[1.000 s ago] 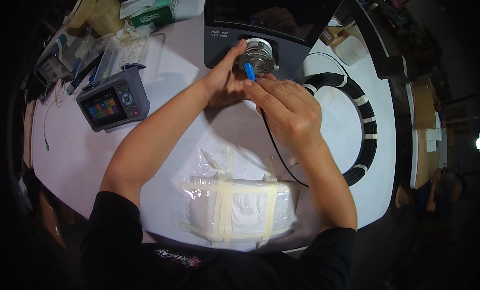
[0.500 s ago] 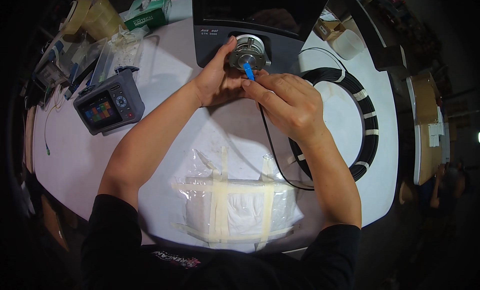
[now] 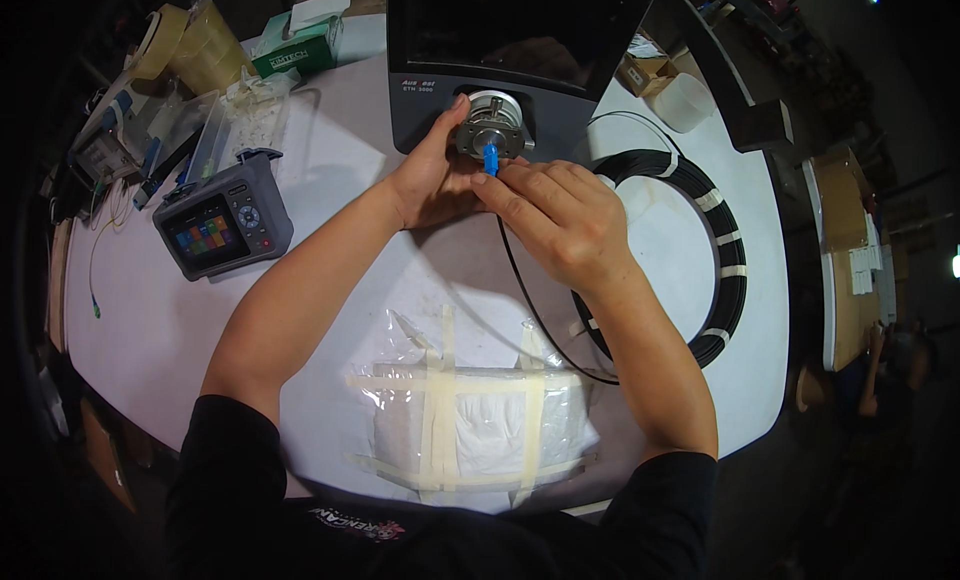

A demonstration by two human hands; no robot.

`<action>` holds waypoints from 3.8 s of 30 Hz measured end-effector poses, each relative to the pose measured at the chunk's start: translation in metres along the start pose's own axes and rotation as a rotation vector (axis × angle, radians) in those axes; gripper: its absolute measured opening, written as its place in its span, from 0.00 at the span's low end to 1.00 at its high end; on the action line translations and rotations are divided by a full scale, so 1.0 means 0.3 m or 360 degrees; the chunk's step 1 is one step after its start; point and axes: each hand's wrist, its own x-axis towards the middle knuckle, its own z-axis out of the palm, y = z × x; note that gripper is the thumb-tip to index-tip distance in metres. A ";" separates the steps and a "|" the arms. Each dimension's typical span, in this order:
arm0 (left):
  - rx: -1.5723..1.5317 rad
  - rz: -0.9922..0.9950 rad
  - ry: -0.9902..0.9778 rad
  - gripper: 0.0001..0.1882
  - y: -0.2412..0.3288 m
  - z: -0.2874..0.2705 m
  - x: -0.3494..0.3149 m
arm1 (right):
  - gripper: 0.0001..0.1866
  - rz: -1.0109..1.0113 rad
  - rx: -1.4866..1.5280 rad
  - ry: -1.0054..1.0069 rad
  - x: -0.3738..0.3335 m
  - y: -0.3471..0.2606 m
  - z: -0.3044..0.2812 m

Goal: Connecting and checking a fiber optic connector using an inspection probe and a testing monitor.

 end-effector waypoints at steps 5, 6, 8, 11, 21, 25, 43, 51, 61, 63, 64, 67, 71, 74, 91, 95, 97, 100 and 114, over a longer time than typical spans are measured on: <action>-0.0033 -0.0030 -0.0123 0.45 0.023 0.008 -0.003 | 0.21 0.0009 -0.0025 0.0019 0.055 0.003 -0.020; -0.0037 -0.0023 -0.0035 0.45 0.024 0.021 -0.011 | 0.21 0.0006 -0.0027 0.0028 0.056 0.004 -0.018; -0.0037 -0.0030 -0.0063 0.45 0.013 0.004 0.000 | 0.21 0.0017 0.0009 -0.0022 0.051 0.011 -0.024; -0.0017 -0.0061 -0.0036 0.45 0.016 0.017 -0.005 | 0.26 0.0009 0.0039 -0.0070 0.039 0.043 -0.026; 0.0073 -0.0072 -0.0096 0.50 0.008 0.004 0.015 | 0.43 0.0589 0.0160 0.0002 0.021 0.077 0.095; 0.0061 -0.0071 -0.0281 0.50 -0.009 -0.056 0.038 | 0.36 0.0666 0.0147 0.0016 0.009 0.086 0.121; 0.0035 -0.0096 -0.0215 0.49 0.000 -0.032 0.034 | 0.33 0.0705 0.0290 0.0043 0.013 0.081 0.094; -0.0105 -0.0105 -0.0411 0.47 -0.004 -0.054 0.041 | 0.35 0.0756 0.0374 -0.0035 0.003 0.086 0.083; -0.0101 -0.0084 -0.0276 0.49 -0.001 -0.035 0.036 | 0.34 0.0750 0.0206 0.0063 0.023 0.071 0.114; -0.0042 -0.0128 -0.0221 0.51 0.000 -0.040 0.037 | 0.33 0.0781 0.0214 0.0048 0.029 0.063 0.117; -0.0045 -0.0129 -0.0224 0.51 0.000 -0.039 0.041 | 0.32 0.0810 0.0212 0.0031 0.028 0.064 0.116; -0.0007 -0.0126 -0.0250 0.50 -0.002 -0.038 0.045 | 0.30 0.0726 0.0202 0.0047 0.019 0.076 0.110; -0.0025 -0.0100 -0.0286 0.49 -0.001 -0.040 0.043 | 0.30 0.0678 0.0204 0.0050 0.022 0.072 0.099; -0.0034 -0.0080 -0.0342 0.47 0.003 -0.035 0.038 | 0.31 0.0767 0.0295 0.0050 0.018 0.068 0.094; -0.0036 -0.0138 -0.0196 0.50 0.007 -0.030 0.045 | 0.32 0.0705 0.0162 0.0038 0.026 0.068 0.107; -0.0014 -0.0131 -0.0251 0.50 0.011 -0.034 0.041 | 0.32 0.0659 0.0149 0.0052 0.023 0.071 0.105; -0.0023 -0.0131 -0.0266 0.50 0.011 -0.033 0.041 | 0.33 0.0611 0.0150 0.0054 0.024 0.074 0.100; -0.0021 -0.0122 -0.0300 0.49 0.013 -0.030 0.040 | 0.34 0.0567 0.0139 0.0077 0.013 0.086 0.105; -0.0089 -0.0129 -0.0390 0.46 0.001 -0.060 0.045 | 0.31 0.0589 0.0323 0.0036 0.020 0.090 0.088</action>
